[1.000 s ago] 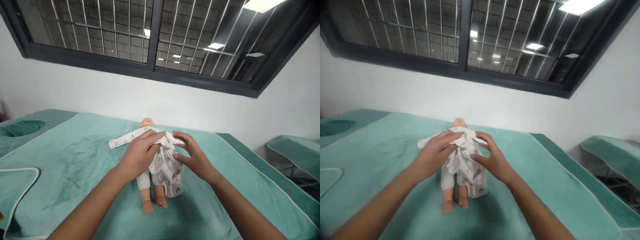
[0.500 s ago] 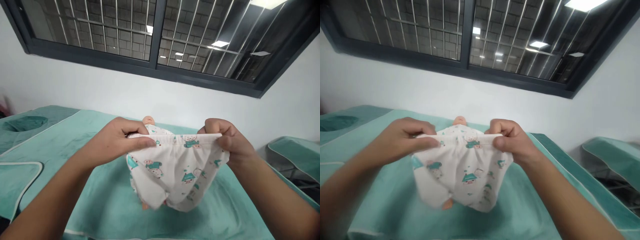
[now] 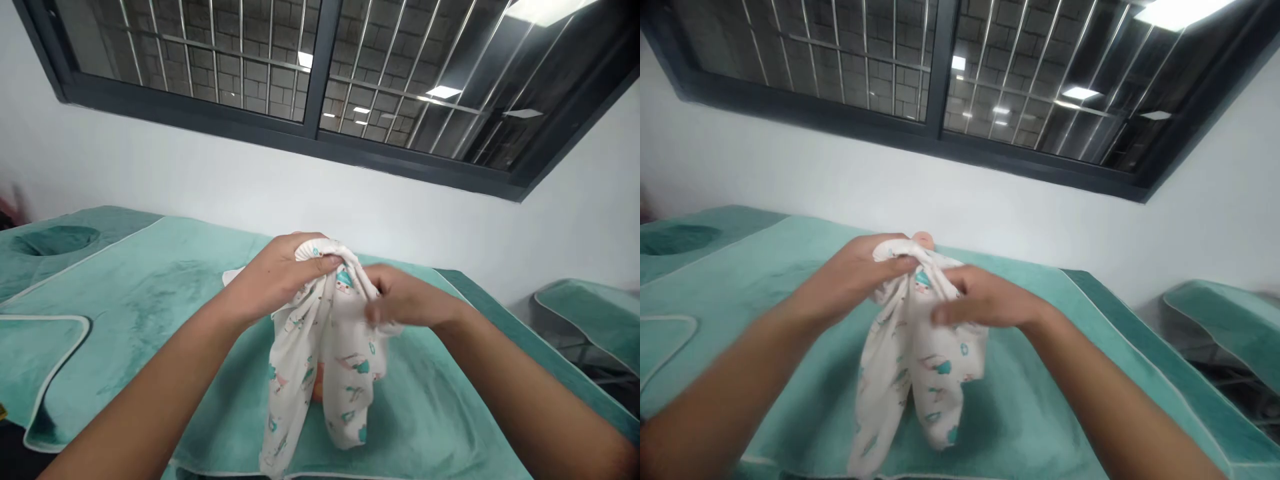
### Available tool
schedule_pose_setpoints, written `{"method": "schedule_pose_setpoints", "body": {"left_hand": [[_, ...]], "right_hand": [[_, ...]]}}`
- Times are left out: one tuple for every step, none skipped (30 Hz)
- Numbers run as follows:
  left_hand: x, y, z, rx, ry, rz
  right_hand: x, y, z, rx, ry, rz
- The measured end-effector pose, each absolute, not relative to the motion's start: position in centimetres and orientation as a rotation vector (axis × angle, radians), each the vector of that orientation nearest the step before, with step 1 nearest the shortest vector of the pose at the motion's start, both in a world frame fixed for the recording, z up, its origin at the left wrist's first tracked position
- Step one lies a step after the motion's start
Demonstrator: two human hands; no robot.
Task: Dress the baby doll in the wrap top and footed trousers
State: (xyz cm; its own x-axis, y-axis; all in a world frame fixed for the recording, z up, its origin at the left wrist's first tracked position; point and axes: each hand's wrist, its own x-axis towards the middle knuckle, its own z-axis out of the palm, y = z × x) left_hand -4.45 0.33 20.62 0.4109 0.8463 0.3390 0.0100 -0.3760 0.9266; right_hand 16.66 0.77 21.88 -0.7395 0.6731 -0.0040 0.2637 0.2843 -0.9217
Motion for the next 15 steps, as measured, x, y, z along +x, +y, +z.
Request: {"method": "schedule_pose_setpoints", "body": {"left_hand": [[-4.4, 0.3, 20.5, 1.620, 0.731, 1.125], [-4.2, 0.2, 20.3, 1.535, 0.708, 1.124], [-4.1, 0.2, 20.1, 1.467, 0.685, 1.104], [-4.0, 0.1, 19.8, 1.427, 0.655, 1.066], [-3.9, 0.1, 19.5, 1.425, 0.614, 1.001], [-3.9, 0.0, 19.2, 1.458, 0.564, 0.902], [-4.0, 0.0, 18.9, 1.510, 0.519, 0.773], [-4.0, 0.0, 18.6, 1.565, 0.488, 0.634], [-4.1, 0.0, 18.3, 1.605, 0.473, 0.517], [-4.1, 0.1, 18.0, 1.611, 0.476, 0.454], [-4.2, 0.1, 17.7, 1.578, 0.486, 0.467], [-4.1, 0.2, 17.5, 1.507, 0.487, 0.557], [-4.0, 0.4, 17.2, 1.403, 0.473, 0.693], [-3.8, 0.5, 17.0, 1.283, 0.452, 0.830], [-3.5, 0.6, 16.7, 1.166, 0.434, 0.938]], "right_hand": [[16.9, 0.7, 21.7, -0.878, -2.296, 1.543], [17.1, 0.7, 21.5, -0.898, -2.339, 1.610], [17.3, 0.8, 21.2, -0.901, -2.298, 1.632], [17.4, 0.9, 20.9, -0.891, -2.194, 1.606], [17.5, 1.1, 20.5, -0.876, -2.066, 1.560], [17.6, 1.2, 20.1, -0.869, -1.936, 1.513], [17.6, 1.3, 19.8, -0.866, -1.820, 1.485], [17.5, 1.4, 19.4, -0.869, -1.718, 1.478], [17.4, 1.3, 19.1, -0.878, -1.623, 1.481], [17.3, 1.2, 18.8, -0.896, -1.525, 1.477], [17.2, 1.0, 18.5, -0.920, -1.437, 1.460], [17.1, 0.7, 18.2, -0.950, -1.383, 1.446], [17.0, 0.4, 17.9, -0.975, -1.381, 1.460], [17.0, 0.2, 17.7, -0.991, -1.434, 1.515], [16.9, 0.0, 17.4, -0.986, -1.536, 1.615]]}}
